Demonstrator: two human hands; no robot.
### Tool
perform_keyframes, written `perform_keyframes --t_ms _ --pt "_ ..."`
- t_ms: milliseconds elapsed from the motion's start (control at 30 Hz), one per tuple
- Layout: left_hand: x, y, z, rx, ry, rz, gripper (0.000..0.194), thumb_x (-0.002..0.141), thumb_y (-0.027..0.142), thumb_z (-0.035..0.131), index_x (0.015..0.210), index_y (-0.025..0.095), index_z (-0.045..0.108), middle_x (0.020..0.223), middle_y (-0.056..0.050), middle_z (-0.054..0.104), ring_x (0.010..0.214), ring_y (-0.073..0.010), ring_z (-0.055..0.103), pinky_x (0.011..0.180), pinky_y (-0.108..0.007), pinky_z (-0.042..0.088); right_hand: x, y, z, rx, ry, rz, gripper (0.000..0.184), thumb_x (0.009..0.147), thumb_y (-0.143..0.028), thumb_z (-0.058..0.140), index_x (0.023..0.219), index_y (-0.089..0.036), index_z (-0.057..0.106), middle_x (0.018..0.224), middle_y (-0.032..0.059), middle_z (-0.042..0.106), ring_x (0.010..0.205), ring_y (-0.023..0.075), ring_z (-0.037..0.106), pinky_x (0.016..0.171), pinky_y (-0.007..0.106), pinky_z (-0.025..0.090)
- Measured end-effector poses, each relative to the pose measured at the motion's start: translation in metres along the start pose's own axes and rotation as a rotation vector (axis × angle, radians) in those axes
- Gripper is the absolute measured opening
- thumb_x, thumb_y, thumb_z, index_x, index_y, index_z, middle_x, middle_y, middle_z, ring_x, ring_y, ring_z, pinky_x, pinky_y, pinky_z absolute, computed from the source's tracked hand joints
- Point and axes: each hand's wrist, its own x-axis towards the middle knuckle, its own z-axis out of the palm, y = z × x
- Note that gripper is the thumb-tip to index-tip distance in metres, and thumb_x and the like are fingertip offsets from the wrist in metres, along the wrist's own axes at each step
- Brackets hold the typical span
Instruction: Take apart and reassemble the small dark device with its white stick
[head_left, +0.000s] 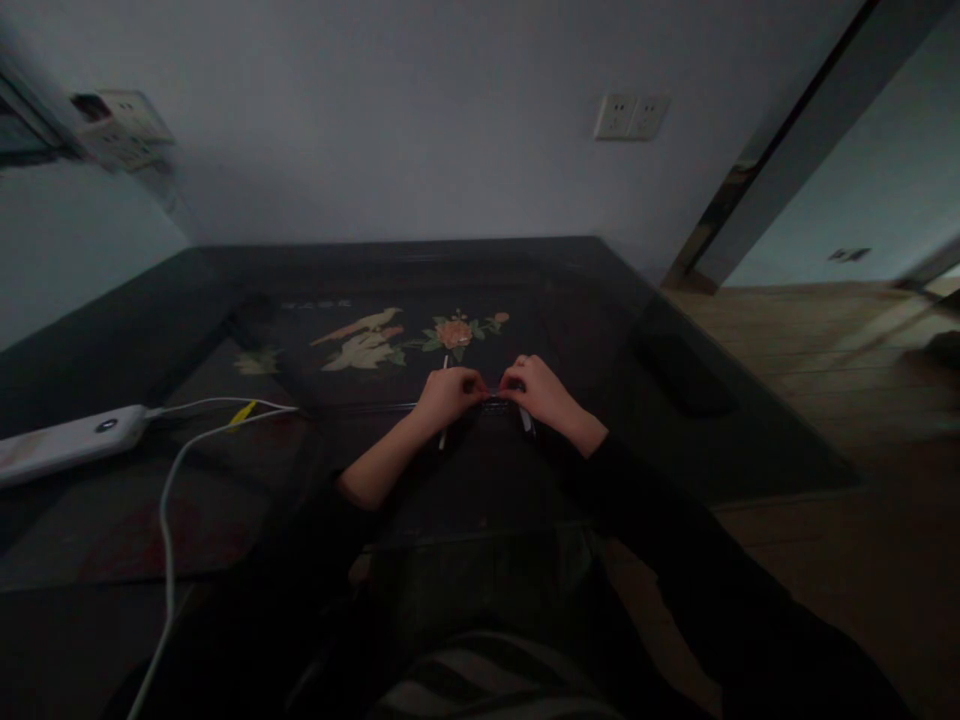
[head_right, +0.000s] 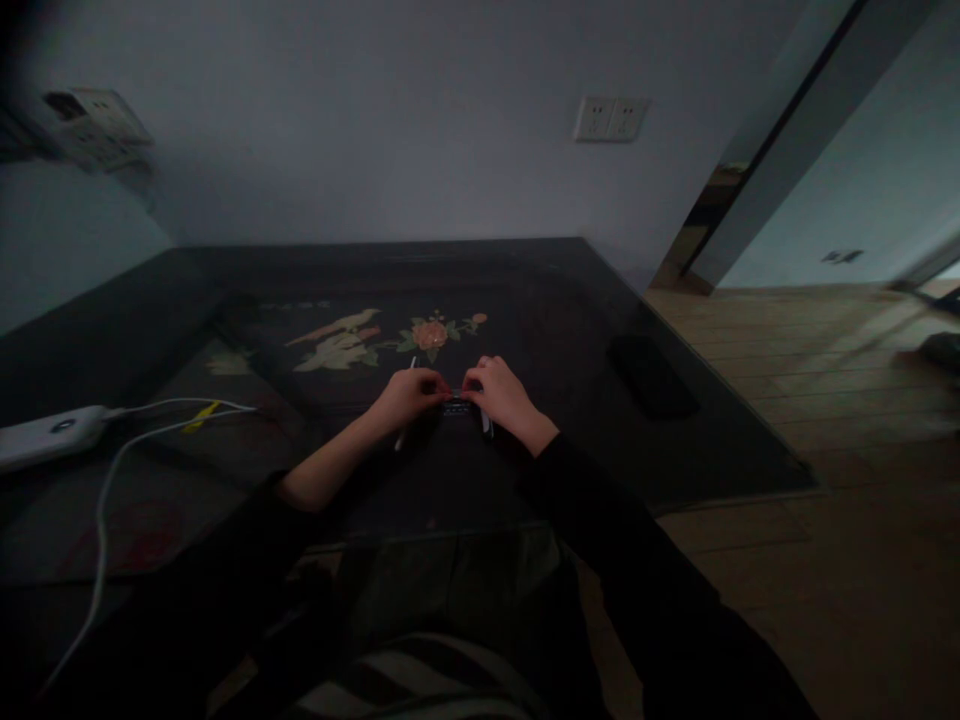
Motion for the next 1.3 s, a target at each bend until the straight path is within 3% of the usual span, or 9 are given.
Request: perform_keyframes --t_ms 467,733,1100,1300 --pt "0.001 0.009 -0.003 0.063 -0.031 -0.109 0.012 0.076 0.026 0.063 0.083 0.021 0.073 0.077 -0.002 0.071 0.075 -0.0163 0.063 0.069 -0.027 0.042 0.002 -0.003 0.000 0.025 -0.050 0.086 0.004 0.078 -0.019 0.071 0.075 -0.017 0.068 0.078 0.0028 0.056 0.082 0.0175 0.050 0.071 0.028 0.034" --pt "0.000 0.007 -0.002 0.048 -0.026 -0.096 0.014 0.076 0.031 0.064 0.081 0.022 0.073 0.078 -0.001 0.071 0.076 -0.0163 0.063 0.071 -0.027 0.043 0.002 -0.004 0.000 0.025 -0.029 0.074 0.005 0.079 -0.020 0.070 0.075 -0.017 0.069 0.076 0.0029 0.056 0.079 0.0170 0.051 0.070 0.028 0.036" --pt "-0.005 0.011 -0.018 0.053 0.111 -0.054 0.022 0.086 0.031 0.053 0.089 0.019 0.071 0.088 -0.003 0.072 0.084 -0.0167 0.063 0.076 -0.026 0.044 -0.002 0.002 -0.029 0.085 0.134 0.102 0.006 0.082 -0.018 0.065 0.080 -0.016 0.070 0.076 0.0032 0.059 0.073 0.0154 0.053 0.067 0.026 0.038" --pt "-0.007 0.013 -0.019 0.113 0.025 -0.033 0.020 0.085 0.029 0.054 0.094 0.020 0.069 0.092 -0.003 0.071 0.084 -0.0168 0.063 0.076 -0.026 0.044 -0.005 0.005 -0.029 0.064 0.065 0.194 0.006 0.081 -0.021 0.066 0.077 -0.017 0.067 0.072 0.0018 0.060 0.066 0.0144 0.053 0.060 0.026 0.035"
